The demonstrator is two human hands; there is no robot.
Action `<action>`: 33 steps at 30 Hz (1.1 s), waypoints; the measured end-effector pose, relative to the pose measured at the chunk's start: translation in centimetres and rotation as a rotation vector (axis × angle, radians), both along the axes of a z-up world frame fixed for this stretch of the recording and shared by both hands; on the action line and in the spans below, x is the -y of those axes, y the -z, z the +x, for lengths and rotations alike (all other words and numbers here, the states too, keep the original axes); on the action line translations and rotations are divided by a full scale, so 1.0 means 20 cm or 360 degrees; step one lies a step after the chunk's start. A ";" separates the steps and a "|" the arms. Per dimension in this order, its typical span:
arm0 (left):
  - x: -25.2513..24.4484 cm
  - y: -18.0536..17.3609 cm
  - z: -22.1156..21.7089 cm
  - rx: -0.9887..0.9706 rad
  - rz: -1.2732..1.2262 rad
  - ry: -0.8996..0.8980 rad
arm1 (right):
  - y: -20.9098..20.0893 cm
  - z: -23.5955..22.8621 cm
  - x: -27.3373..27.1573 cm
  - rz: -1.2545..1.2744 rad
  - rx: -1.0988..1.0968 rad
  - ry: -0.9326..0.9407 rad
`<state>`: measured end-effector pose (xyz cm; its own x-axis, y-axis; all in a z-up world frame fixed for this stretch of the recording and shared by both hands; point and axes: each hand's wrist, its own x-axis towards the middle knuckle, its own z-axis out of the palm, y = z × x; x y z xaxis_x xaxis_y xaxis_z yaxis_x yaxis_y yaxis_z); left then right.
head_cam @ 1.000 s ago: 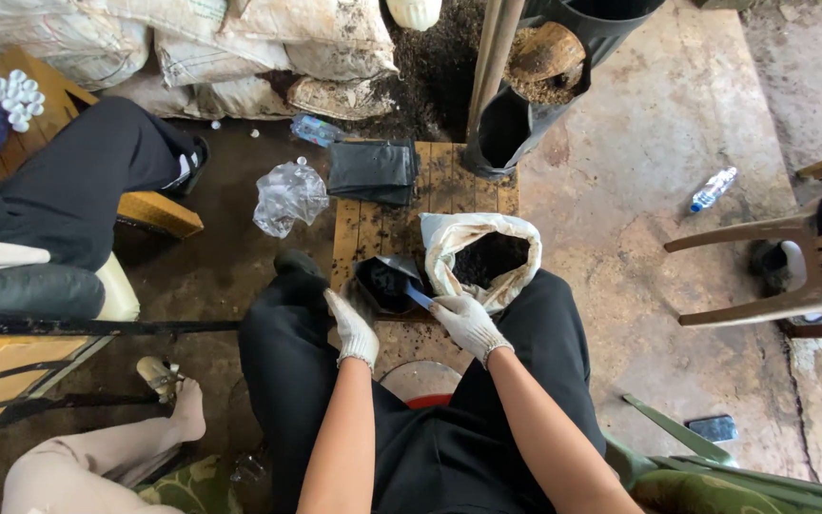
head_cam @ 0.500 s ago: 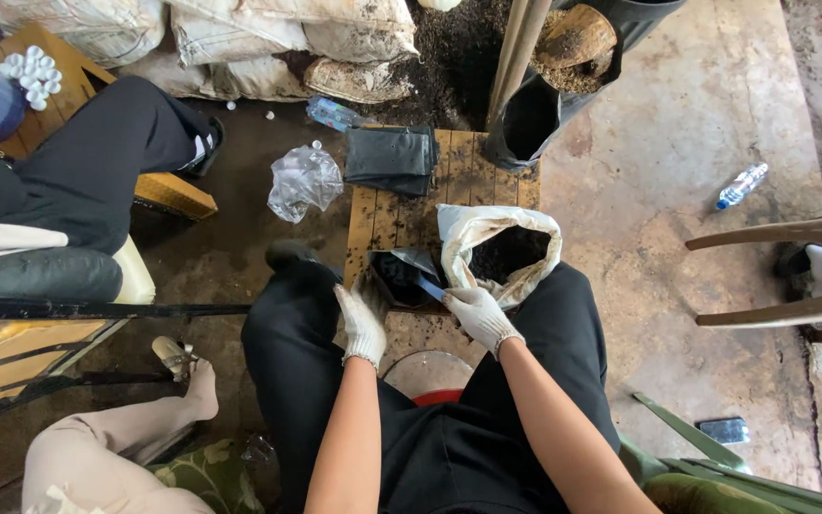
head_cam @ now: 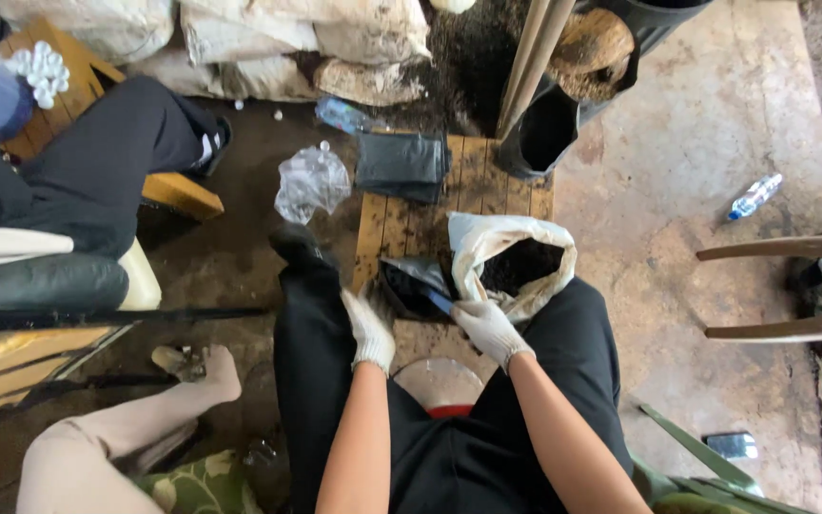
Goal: The person scoops a dark granular substance from a large white sack using a blue scoop and pours it into a small black pouch held in their left hand. They repeat this process to fill the pouch, which is placed on a wooden surface between their legs.
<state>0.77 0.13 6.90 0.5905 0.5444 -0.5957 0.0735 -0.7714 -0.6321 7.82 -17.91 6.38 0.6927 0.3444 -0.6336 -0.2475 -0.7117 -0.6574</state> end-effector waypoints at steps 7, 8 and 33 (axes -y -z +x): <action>0.03 0.08 0.00 0.0004 0.0096 0.0001 | 0.00 -0.01 0.02 0.0032 -0.0164 0.0119; 0.04 0.09 0.00 0.0022 0.0123 0.0003 | -0.01 -0.02 0.02 0.0028 -0.0188 0.0141; 0.06 -0.24 -0.10 -0.0218 0.0008 0.0056 | -0.11 0.00 0.01 0.0097 -0.0182 0.0126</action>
